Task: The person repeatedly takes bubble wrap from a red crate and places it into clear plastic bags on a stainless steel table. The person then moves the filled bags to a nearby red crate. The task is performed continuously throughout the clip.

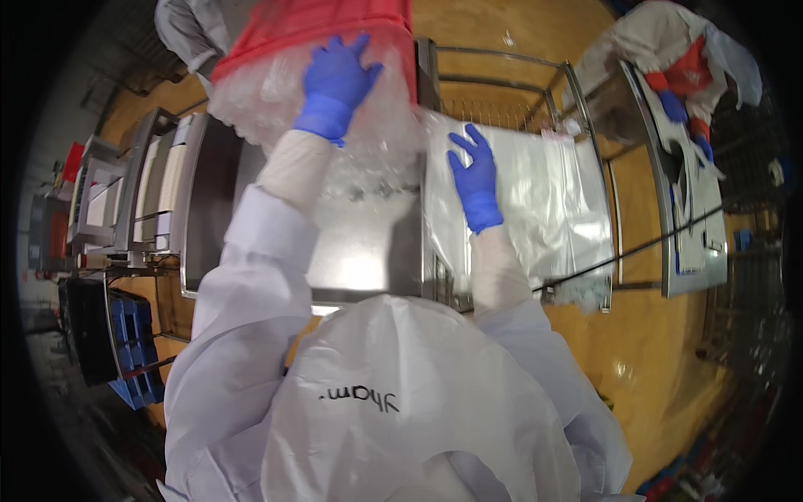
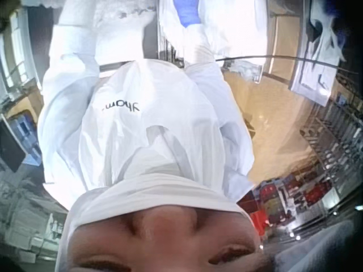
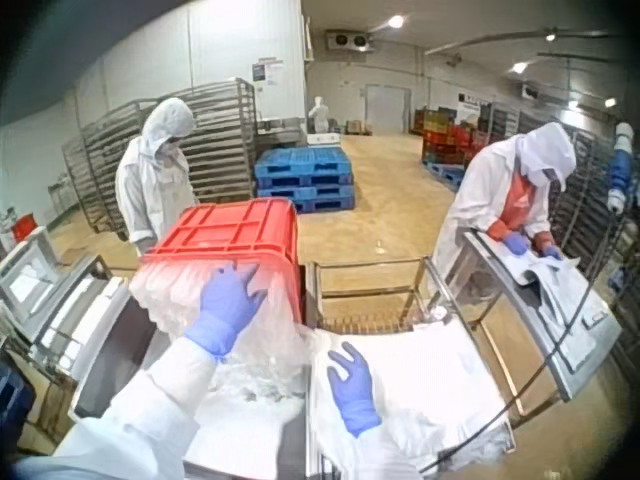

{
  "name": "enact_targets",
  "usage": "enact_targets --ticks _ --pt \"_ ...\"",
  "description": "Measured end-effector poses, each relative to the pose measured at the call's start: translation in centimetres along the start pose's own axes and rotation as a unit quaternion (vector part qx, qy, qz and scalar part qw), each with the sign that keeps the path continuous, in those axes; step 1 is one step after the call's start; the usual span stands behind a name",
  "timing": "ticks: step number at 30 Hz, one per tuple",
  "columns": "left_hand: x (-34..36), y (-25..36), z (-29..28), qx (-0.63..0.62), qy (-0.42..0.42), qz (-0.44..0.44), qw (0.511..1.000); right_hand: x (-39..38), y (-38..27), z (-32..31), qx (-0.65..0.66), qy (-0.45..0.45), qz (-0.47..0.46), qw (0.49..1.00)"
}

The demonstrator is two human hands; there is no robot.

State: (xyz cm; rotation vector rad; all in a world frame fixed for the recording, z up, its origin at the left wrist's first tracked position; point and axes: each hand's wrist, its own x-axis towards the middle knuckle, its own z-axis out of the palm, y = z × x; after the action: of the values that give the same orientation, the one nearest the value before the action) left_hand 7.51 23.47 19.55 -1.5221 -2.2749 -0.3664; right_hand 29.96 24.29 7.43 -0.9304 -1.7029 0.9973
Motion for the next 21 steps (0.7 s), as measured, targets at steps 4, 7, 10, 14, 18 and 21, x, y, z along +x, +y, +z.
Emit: enact_targets --ticks 4,7,10,14,18,21 --pt "-1.3 -1.5 -0.5 -0.048 0.208 0.112 0.970 -3.6 7.4 -5.2 0.051 0.045 0.125 0.990" --pt "-3.8 -2.0 -2.0 -0.141 0.309 0.151 0.928 -6.9 8.4 -4.6 0.021 -0.041 0.199 0.979" --pt "-10.2 -2.1 -4.2 -0.251 0.277 0.178 0.910 -10.2 9.9 -1.2 0.105 -0.035 0.264 0.958" --pt "-18.4 -3.2 -1.7 -0.349 0.057 0.178 0.918 -11.7 11.2 1.5 0.088 0.002 0.232 0.969" --pt "-23.5 -3.3 0.4 -0.482 -0.078 0.106 0.866 -11.9 13.4 2.5 0.101 0.053 0.210 0.971" --pt "-25.2 -3.1 1.5 -0.547 -0.140 0.082 0.821 -11.4 12.3 2.3 0.194 0.078 0.304 0.930"
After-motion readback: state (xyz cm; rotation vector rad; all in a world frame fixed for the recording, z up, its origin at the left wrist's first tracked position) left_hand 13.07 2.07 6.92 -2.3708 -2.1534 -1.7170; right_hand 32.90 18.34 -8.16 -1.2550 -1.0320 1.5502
